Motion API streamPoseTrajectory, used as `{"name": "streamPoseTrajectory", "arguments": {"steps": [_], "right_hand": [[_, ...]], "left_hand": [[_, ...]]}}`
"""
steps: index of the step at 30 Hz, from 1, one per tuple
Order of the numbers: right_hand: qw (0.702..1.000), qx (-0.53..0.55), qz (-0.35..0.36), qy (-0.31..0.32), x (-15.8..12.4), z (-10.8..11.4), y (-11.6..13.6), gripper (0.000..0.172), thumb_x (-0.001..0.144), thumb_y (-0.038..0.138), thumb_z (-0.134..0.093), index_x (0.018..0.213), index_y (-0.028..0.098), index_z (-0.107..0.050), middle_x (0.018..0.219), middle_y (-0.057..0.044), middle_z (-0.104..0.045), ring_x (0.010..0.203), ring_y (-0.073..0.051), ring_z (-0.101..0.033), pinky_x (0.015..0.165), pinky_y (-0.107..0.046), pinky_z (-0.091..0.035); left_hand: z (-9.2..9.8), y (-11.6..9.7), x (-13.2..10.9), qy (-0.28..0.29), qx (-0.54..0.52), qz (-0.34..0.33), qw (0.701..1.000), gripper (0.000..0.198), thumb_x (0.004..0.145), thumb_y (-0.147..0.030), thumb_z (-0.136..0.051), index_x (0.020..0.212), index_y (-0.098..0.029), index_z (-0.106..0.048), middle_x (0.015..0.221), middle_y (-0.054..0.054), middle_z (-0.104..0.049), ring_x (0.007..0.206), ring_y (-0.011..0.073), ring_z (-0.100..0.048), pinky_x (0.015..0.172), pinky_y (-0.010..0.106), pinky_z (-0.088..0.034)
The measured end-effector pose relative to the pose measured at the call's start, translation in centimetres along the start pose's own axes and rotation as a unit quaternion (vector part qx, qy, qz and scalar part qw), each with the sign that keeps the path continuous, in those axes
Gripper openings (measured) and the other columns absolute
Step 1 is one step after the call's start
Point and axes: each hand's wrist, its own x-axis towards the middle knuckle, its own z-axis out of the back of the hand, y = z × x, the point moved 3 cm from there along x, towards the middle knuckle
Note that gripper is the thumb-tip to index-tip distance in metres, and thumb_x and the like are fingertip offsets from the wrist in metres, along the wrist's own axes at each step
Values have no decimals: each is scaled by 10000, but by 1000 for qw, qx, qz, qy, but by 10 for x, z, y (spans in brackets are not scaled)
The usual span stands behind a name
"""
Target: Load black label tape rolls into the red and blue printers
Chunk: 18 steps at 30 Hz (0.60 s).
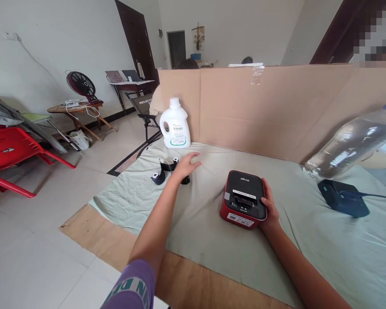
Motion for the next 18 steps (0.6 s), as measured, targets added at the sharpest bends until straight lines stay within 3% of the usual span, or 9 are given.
{"name": "streamPoseTrajectory", "arguments": {"steps": [1,3,6,9,13,18], "right_hand": [[1000,0,-1,-1,0,0,0,621,744,336,-615,1362,351,-558,1493,16,-493,1455,-299,-336,1231,-545,-160],[1000,-1,-1,-4,1,0,0,620,740,334,-617,1358,344,-563,1488,12,-498,1452,-302,-341,1230,-546,-164],[1000,-4,-5,-9,2,1,-1,597,752,339,-611,1347,330,-575,1481,4,-505,1444,-305,-352,1228,-546,-173],[1000,-6,-8,-15,2,0,0,576,761,338,-609,1336,324,-586,1467,2,-519,1435,-305,-364,1228,-545,-175],[1000,-3,-13,-24,2,1,0,559,752,338,-616,1311,325,-604,1434,3,-548,1417,-311,-387,1220,-554,-192],[1000,-2,-13,-17,5,5,-4,571,757,350,-622,1326,324,-589,1439,-5,-545,1421,-313,-384,1218,-567,-183]], "left_hand": [[15,11,3,-62,101,25,993,489,879,-350,-608,1353,-238,-573,1443,88,-548,1339,277,-473,1129,406,-353],[36,33,6,-108,228,92,963,480,845,-298,-627,1323,-266,-602,1458,78,-538,1363,321,-433,1135,467,-324],[51,55,7,-95,267,154,947,452,791,-205,-638,1238,-269,-669,1286,104,-666,1274,350,-519,1102,520,-329],[52,63,6,-90,272,175,942,443,778,-164,-613,1202,-266,-696,1181,111,-713,1157,330,-609,1034,478,-404],[60,46,3,-108,261,165,945,436,794,-200,-603,1214,-282,-691,1209,81,-704,1109,279,-642,934,364,-482],[106,-16,-22,-230,210,31,950,396,824,-275,-604,1206,-221,-694,1150,53,-721,1071,222,-650,959,301,-473]]}}
